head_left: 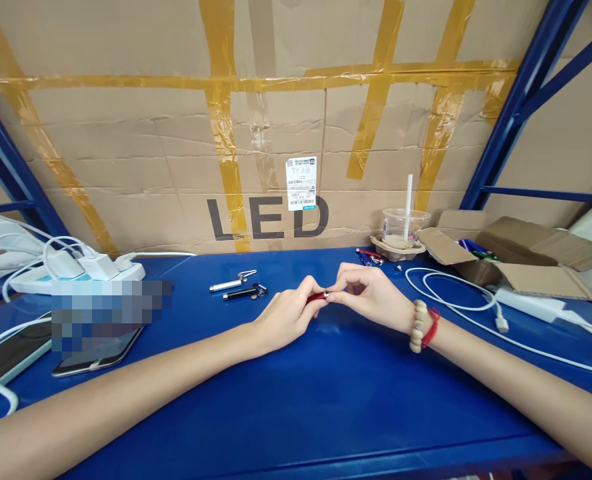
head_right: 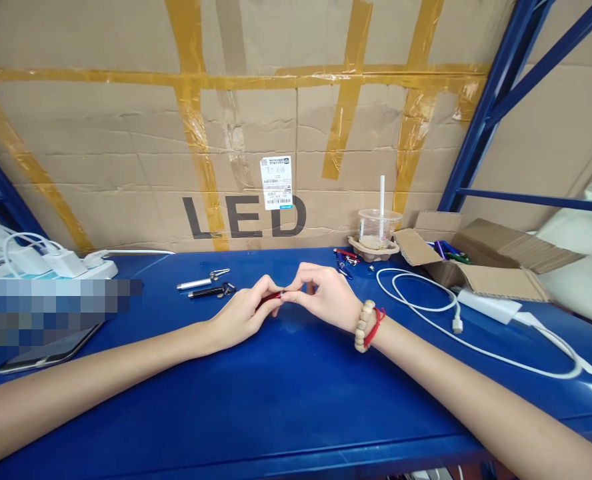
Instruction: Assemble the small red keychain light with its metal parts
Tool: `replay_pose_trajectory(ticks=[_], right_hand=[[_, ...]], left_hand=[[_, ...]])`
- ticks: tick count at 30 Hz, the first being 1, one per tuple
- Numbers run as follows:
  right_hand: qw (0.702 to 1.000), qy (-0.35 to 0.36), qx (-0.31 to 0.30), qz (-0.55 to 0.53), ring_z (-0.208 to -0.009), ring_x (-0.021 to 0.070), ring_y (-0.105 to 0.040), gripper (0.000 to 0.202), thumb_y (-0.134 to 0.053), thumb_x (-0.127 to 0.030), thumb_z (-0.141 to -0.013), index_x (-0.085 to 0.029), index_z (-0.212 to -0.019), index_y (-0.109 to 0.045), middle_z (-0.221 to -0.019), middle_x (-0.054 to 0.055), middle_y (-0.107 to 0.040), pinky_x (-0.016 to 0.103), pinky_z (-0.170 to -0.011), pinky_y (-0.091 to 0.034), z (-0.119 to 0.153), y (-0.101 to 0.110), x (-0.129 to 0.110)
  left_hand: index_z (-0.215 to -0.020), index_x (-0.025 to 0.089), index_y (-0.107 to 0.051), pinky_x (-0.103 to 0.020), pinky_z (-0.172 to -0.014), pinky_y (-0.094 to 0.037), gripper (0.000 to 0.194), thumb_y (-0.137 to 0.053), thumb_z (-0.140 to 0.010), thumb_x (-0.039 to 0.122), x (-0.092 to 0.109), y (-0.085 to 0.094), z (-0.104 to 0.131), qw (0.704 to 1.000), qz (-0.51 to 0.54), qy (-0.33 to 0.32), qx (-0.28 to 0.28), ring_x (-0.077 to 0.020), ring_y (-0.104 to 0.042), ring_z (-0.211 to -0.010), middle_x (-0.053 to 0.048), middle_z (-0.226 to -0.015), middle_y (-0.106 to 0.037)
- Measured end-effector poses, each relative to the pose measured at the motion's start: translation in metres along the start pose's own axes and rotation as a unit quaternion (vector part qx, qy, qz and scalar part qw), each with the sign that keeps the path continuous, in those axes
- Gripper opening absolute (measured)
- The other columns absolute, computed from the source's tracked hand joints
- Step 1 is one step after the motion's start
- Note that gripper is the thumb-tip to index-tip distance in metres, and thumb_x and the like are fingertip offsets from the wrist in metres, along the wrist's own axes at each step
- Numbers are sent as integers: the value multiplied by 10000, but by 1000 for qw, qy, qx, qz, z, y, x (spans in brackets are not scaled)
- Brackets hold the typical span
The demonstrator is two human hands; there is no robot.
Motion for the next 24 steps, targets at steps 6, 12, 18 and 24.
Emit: replay_pose_trajectory(ticks=[6,12,18,24], right_hand=[[972,-175,-102,-115,-386,59,-382,371,-575,-514,-662,-152,-579,-592,-507,-19,-490,210,-398,-300,2,-14,14],[957,-237,-121,-118,-380,72,-344,433,-588,-597,-591,-171,-523,-548,-383,-37,-412,219,-404,-251,3,-18,20],[952,-247,-125,-134,-366,68,-347,487,-529,-618,-640,-177,-465,-421,-378,-31,-422,212,-397,-258,1,-29,23],[973,-191,-74,-108,-375,59,-412,371,-578,-516,-667,-149,-614,-565,-435,-33,-478,187,-385,-303,-5,-14,13]], left_hand=[[-929,221,-423,-231,-649,-424,106,-372,-863,287,0,0,2,999,-33,-5,7,-150,-602,-764,13,-840,-625],[-1132,239,-383,-253,-682,-432,267,-335,-877,306,1,2,4,997,-72,6,-15,-164,-594,-809,-19,-938,-623],[-1030,223,-461,-230,-632,-423,229,-296,-886,288,-2,2,3,997,-79,12,-9,-144,-587,-751,-14,-869,-626],[-993,229,-469,-223,-574,-405,214,-304,-885,312,0,5,2,998,-55,27,23,-144,-577,-658,2,-770,-610]])
Point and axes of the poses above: each hand's wrist, its own z-axis away from the middle knuckle, its own y-axis out of the back of the hand, x = y × z, the point moved 5 cm from there along -z, towards the middle knuckle
